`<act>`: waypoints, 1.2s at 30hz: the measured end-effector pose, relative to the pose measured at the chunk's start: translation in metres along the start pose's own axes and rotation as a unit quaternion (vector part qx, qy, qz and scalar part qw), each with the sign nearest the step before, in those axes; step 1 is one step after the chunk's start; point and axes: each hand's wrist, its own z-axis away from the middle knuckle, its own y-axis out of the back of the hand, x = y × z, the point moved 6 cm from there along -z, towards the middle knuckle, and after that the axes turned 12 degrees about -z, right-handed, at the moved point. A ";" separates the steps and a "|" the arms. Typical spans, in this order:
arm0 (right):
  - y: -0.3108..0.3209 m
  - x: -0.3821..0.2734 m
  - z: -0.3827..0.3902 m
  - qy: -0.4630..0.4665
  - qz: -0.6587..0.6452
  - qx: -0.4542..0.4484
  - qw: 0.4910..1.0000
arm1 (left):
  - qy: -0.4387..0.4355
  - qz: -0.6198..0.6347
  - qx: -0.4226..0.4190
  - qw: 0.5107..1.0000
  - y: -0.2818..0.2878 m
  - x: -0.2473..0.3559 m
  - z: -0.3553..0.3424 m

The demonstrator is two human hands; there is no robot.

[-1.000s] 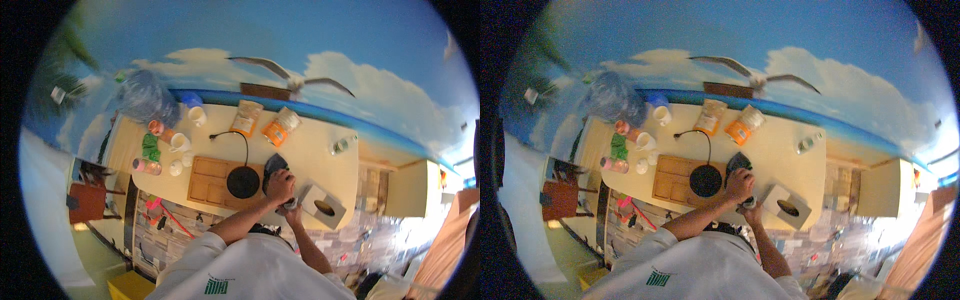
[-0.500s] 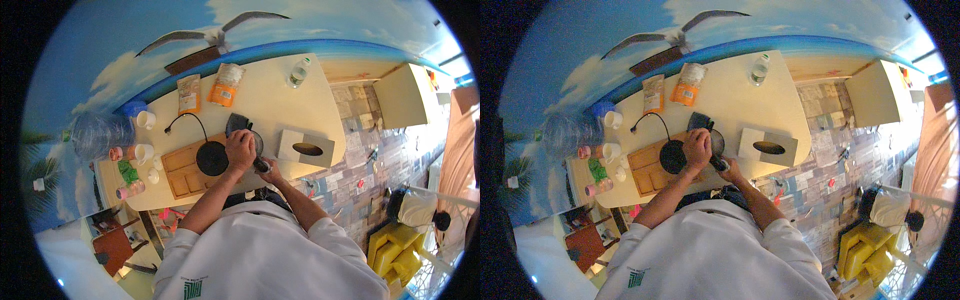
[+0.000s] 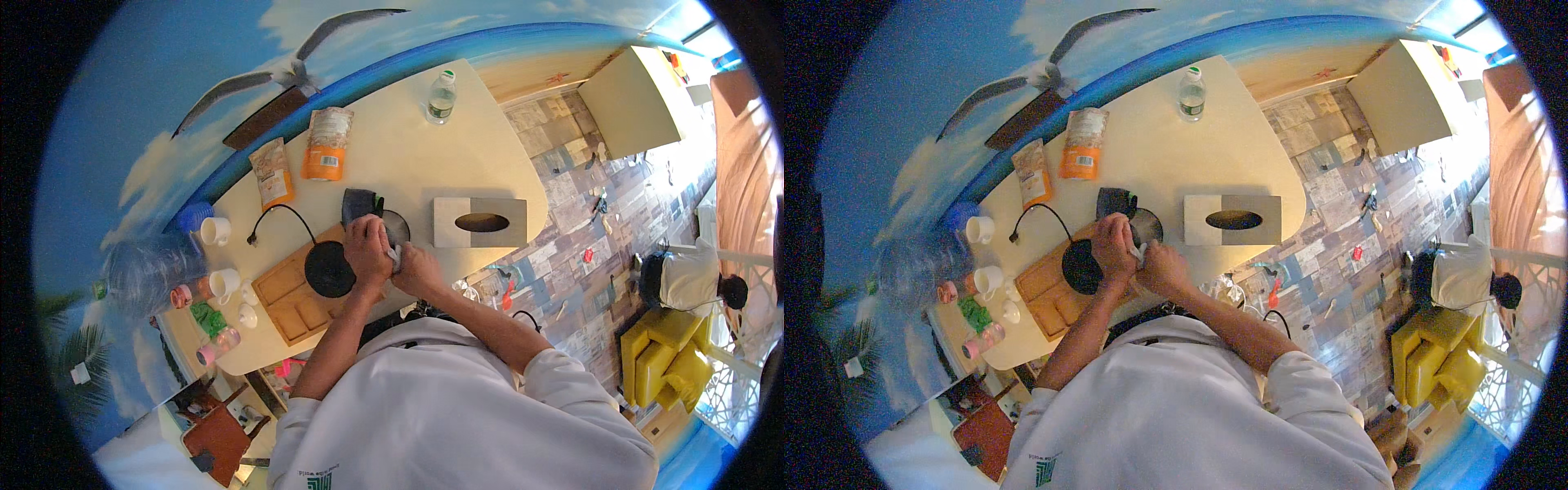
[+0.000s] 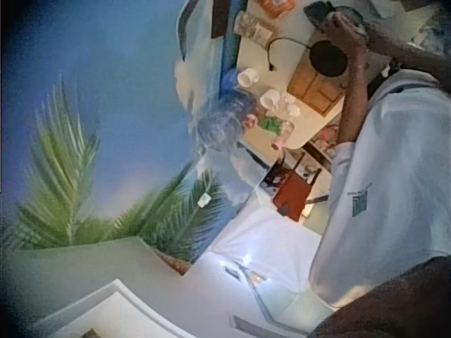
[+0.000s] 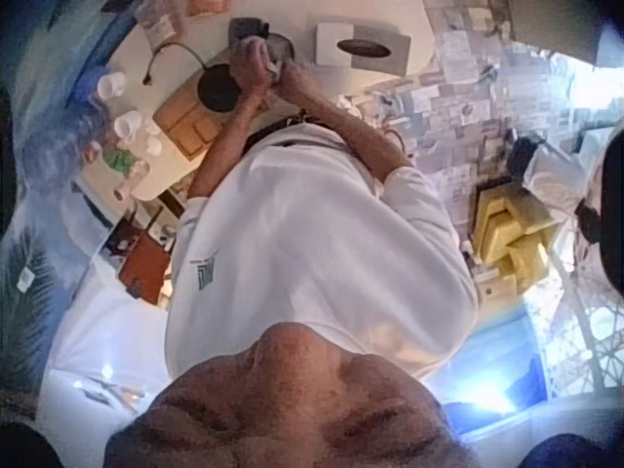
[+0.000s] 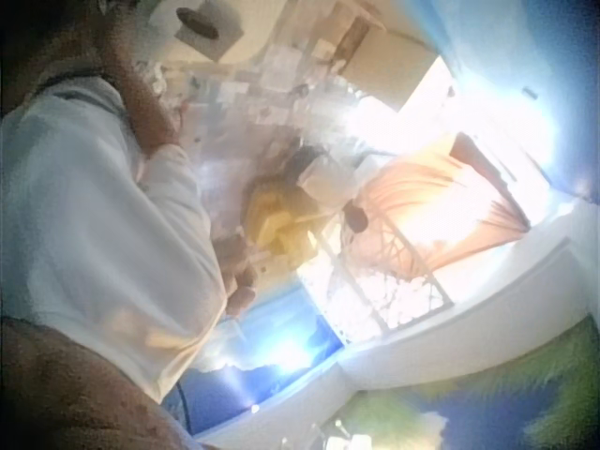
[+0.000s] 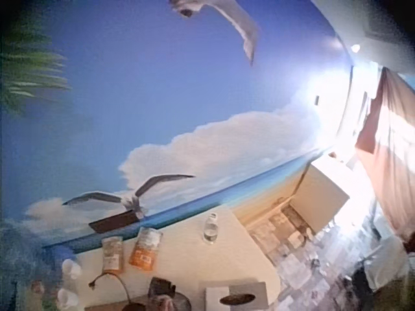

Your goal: The person wipes a wooden cutting board, a black electric kettle base, and two white mugs with a cloth. The person handles each item one at a time, wiping different sides and placing them back on the table.

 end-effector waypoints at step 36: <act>-0.067 0.105 -0.020 0.069 -0.094 -0.034 0.993 | 0.033 0.092 0.001 0.995 0.012 -0.032 -0.003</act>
